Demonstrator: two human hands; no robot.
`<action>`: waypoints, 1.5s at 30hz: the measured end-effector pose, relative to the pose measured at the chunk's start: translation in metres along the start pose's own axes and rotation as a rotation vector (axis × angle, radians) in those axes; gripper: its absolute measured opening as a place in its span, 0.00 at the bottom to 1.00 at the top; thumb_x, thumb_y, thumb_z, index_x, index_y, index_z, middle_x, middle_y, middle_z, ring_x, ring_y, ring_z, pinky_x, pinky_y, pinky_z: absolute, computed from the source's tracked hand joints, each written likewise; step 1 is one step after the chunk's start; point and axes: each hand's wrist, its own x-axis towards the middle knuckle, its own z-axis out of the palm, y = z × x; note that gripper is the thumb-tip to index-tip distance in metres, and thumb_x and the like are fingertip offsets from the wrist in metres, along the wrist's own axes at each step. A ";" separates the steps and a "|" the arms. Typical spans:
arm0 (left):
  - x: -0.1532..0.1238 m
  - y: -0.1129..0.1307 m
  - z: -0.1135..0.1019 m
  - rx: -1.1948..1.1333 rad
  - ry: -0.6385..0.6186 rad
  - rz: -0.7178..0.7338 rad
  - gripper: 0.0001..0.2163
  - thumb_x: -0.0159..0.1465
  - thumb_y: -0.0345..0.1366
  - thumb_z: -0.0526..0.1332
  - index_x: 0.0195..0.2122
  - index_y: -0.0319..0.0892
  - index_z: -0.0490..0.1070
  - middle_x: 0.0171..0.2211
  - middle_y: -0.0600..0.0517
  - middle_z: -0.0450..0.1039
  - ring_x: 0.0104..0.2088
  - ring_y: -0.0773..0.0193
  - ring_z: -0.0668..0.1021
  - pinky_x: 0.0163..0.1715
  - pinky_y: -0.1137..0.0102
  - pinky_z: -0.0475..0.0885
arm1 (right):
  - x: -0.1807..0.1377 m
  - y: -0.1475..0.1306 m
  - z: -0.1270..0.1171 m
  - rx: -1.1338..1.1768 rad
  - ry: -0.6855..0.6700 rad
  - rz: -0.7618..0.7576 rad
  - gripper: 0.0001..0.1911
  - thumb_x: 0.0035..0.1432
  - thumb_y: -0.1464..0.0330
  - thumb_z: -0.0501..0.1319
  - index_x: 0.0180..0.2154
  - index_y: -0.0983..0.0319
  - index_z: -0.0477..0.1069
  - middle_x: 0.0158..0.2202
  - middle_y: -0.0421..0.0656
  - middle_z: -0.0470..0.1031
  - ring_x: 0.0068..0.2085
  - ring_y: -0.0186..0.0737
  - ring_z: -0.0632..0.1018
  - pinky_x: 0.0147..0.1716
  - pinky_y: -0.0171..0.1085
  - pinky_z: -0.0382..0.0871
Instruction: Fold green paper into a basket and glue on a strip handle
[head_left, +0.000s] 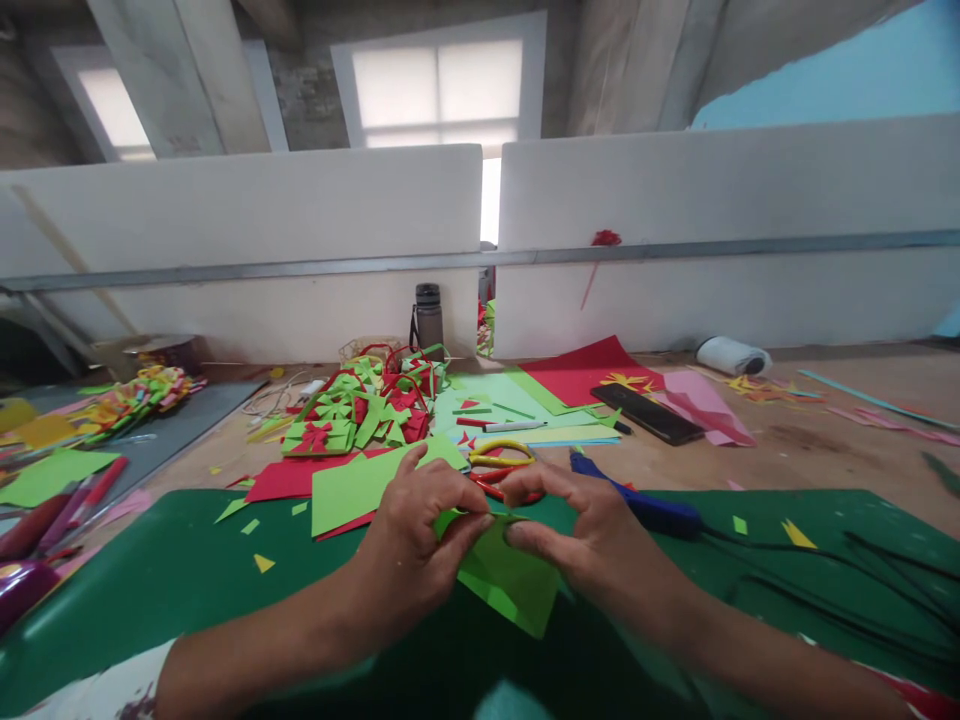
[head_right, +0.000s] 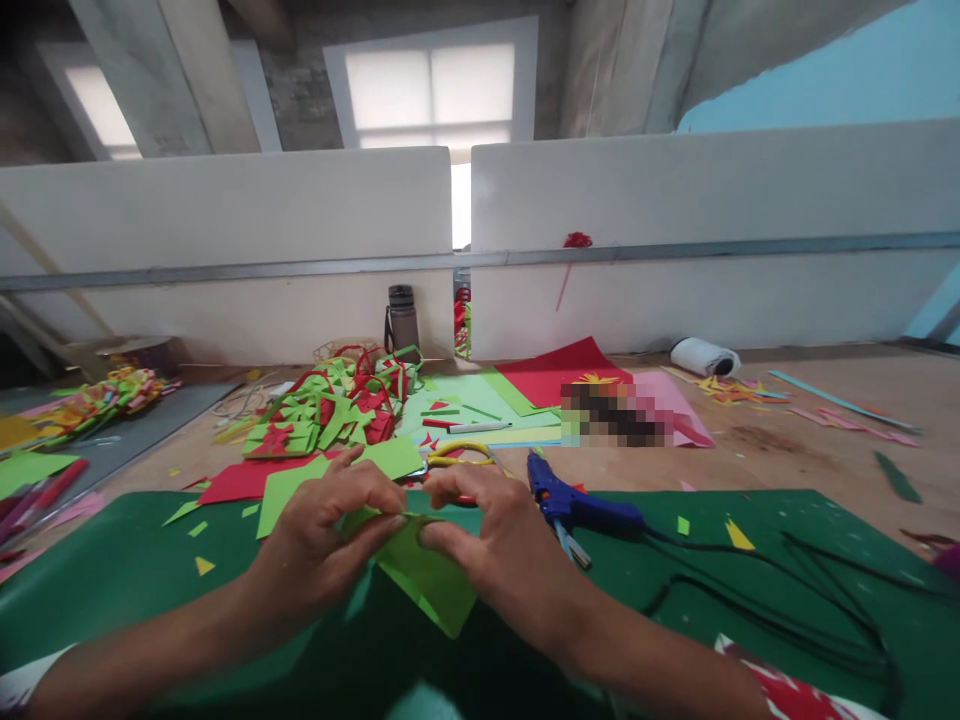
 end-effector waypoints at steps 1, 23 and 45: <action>0.000 0.000 0.000 0.003 -0.002 0.008 0.07 0.60 0.27 0.57 0.26 0.42 0.67 0.25 0.56 0.72 0.28 0.67 0.73 0.56 0.53 0.53 | 0.000 0.000 0.001 0.007 0.001 -0.021 0.05 0.51 0.73 0.61 0.33 0.59 0.72 0.36 0.40 0.75 0.40 0.39 0.74 0.43 0.39 0.65; 0.000 -0.002 0.000 0.025 -0.028 -0.035 0.06 0.60 0.29 0.56 0.26 0.43 0.66 0.25 0.56 0.71 0.28 0.66 0.72 0.57 0.51 0.51 | 0.009 0.015 -0.010 0.029 0.095 0.060 0.21 0.64 0.57 0.47 0.21 0.60 0.57 0.18 0.35 0.62 0.22 0.32 0.64 0.24 0.34 0.59; 0.000 -0.004 -0.002 0.006 -0.027 -0.043 0.05 0.61 0.29 0.56 0.27 0.43 0.65 0.26 0.57 0.71 0.30 0.67 0.73 0.57 0.50 0.48 | 0.009 0.006 -0.011 -0.001 0.091 0.048 0.17 0.60 0.63 0.53 0.19 0.60 0.61 0.18 0.36 0.65 0.23 0.33 0.67 0.25 0.33 0.60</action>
